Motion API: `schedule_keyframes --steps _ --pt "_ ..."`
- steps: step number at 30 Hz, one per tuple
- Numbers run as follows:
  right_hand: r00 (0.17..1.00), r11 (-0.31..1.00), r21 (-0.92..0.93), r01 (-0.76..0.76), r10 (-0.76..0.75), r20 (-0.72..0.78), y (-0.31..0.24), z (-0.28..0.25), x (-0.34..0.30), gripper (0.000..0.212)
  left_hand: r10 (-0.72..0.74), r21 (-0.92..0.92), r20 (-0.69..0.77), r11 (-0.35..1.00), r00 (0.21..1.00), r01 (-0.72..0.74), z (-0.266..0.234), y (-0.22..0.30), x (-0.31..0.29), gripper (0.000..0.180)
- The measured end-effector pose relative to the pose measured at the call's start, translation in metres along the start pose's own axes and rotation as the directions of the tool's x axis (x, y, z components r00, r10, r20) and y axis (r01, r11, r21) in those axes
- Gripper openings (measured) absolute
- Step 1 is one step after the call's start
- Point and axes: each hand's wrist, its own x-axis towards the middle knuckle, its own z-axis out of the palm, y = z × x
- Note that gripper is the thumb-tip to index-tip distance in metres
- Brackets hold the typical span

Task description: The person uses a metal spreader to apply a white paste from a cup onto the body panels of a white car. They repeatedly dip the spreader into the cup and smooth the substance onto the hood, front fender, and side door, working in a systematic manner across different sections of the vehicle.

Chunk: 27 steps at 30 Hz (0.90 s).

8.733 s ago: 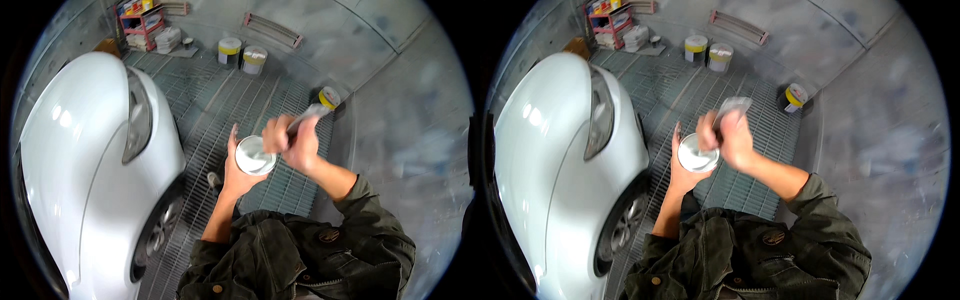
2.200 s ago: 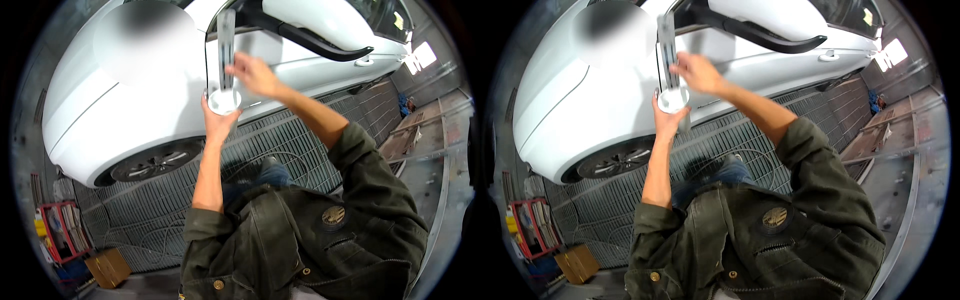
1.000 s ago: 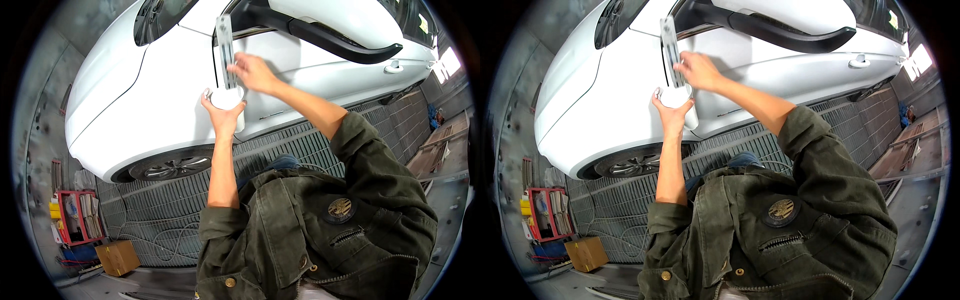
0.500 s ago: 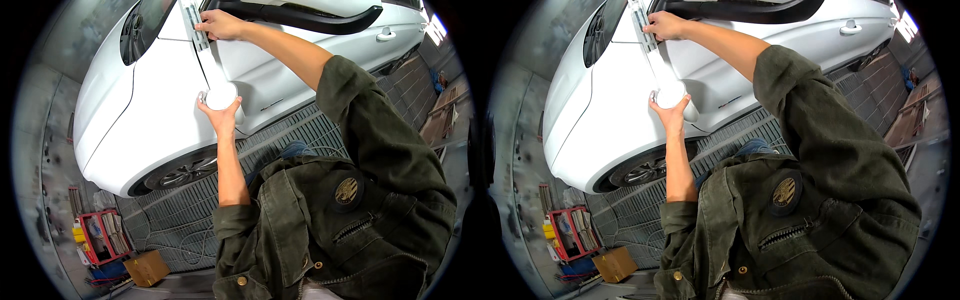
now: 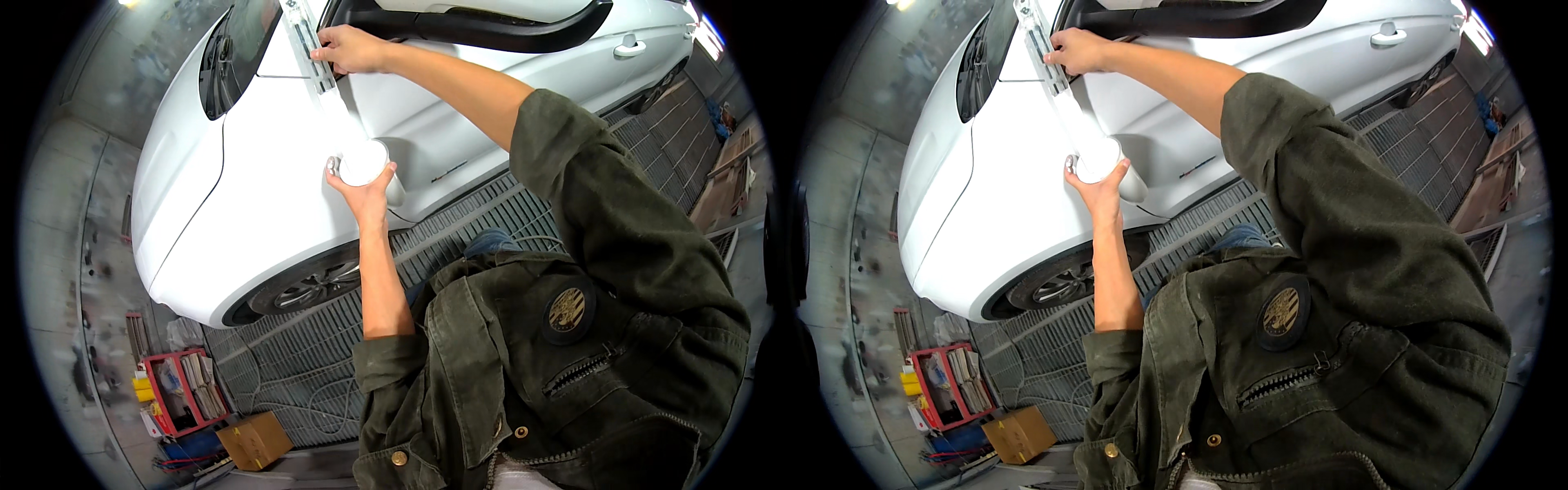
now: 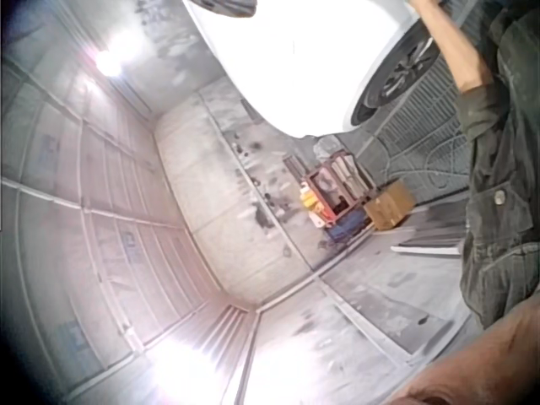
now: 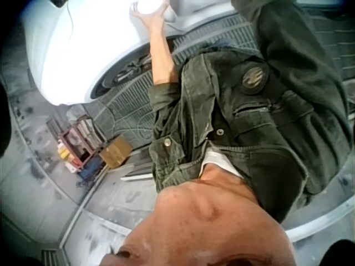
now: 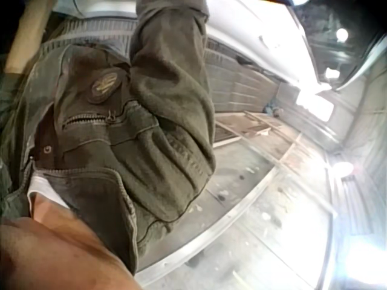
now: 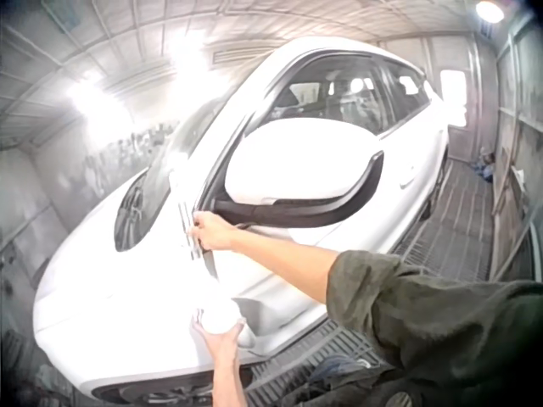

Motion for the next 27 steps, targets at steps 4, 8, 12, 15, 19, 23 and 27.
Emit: schedule_keyframes --steps 4,8,12,15,19,23,27 --pt "0.966 0.956 -0.136 0.259 -0.252 0.065 0.023 0.025 -0.033 0.030 0.007 -0.014 -0.011 1.000 1.000 -0.007 -0.008 -0.001 -0.003 0.112" --pt "0.975 0.947 -0.294 0.132 -0.070 0.212 0.032 0.037 -0.101 0.025 0.020 -0.053 0.009 0.998 1.000 -0.020 0.003 0.001 -0.001 0.110" --pt "0.980 0.947 -0.256 0.195 -0.200 0.005 -0.010 0.027 -0.079 0.026 0.060 0.005 -0.014 0.998 0.998 -0.060 -0.010 -0.003 -0.002 0.111" --pt "0.999 0.915 -0.402 0.026 -0.035 -0.015 0.011 0.033 -0.094 0.026 0.026 -0.041 0.017 0.999 1.000 -0.026 -0.001 -0.002 -0.001 0.110" --pt "0.997 0.949 -0.314 -0.023 0.043 0.058 0.015 0.039 -0.098 0.027 0.059 0.016 -0.009 0.998 0.998 -0.059 0.000 -0.013 0.007 0.107" --pt "0.994 0.970 -0.224 0.093 -0.104 -0.036 -0.015 0.023 -0.046 0.025 0.101 0.022 -0.025 0.995 0.995 -0.100 -0.012 -0.022 0.010 0.106" --pt "1.000 0.988 -0.156 0.010 -0.010 0.002 -0.006 0.005 -0.025 0.025 0.049 0.003 -0.015 0.999 0.999 -0.049 0.001 -0.019 0.002 0.105"
